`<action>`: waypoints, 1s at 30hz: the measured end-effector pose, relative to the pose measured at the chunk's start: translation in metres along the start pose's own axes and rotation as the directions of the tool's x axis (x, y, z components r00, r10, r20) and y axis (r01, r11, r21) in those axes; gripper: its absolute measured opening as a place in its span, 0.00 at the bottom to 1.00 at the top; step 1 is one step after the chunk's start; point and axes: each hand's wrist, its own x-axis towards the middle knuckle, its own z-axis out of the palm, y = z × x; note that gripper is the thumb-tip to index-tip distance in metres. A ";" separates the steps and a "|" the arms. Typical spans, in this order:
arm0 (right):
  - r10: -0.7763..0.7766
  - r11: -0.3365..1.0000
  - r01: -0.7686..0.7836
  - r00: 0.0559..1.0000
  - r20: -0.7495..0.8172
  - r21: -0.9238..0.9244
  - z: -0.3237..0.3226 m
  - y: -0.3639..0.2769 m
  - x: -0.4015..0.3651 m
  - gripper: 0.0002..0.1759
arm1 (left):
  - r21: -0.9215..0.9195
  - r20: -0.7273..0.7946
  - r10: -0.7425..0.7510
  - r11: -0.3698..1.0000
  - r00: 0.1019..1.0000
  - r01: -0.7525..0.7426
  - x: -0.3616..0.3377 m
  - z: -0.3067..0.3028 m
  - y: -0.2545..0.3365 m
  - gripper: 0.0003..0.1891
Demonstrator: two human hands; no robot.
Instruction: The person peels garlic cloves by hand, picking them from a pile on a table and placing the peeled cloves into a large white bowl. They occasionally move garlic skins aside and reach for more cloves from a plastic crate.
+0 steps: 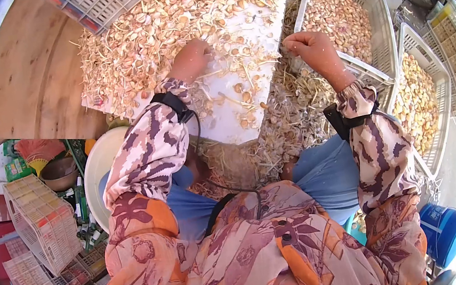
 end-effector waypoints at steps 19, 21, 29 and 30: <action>-0.498 0.627 0.641 0.767 0.405 -0.443 0.110 -0.019 0.080 0.07 | -0.527 -0.622 0.279 0.543 0.732 -0.654 -0.206 -0.135 0.218 0.06; -0.371 0.823 0.464 0.876 0.308 -0.327 0.100 -0.030 0.069 0.09 | -0.494 -0.682 0.155 0.623 0.715 -0.607 -0.211 -0.132 0.236 0.05; -0.091 0.823 -0.112 0.942 0.323 0.557 0.050 -0.090 -0.006 0.14 | -0.554 -0.657 -0.112 0.743 0.746 -0.376 -0.224 -0.132 0.272 0.04; -0.090 0.735 -0.168 0.936 0.339 0.657 0.044 -0.093 -0.012 0.14 | -0.579 -0.629 -0.147 0.743 0.763 -0.334 -0.225 -0.135 0.276 0.04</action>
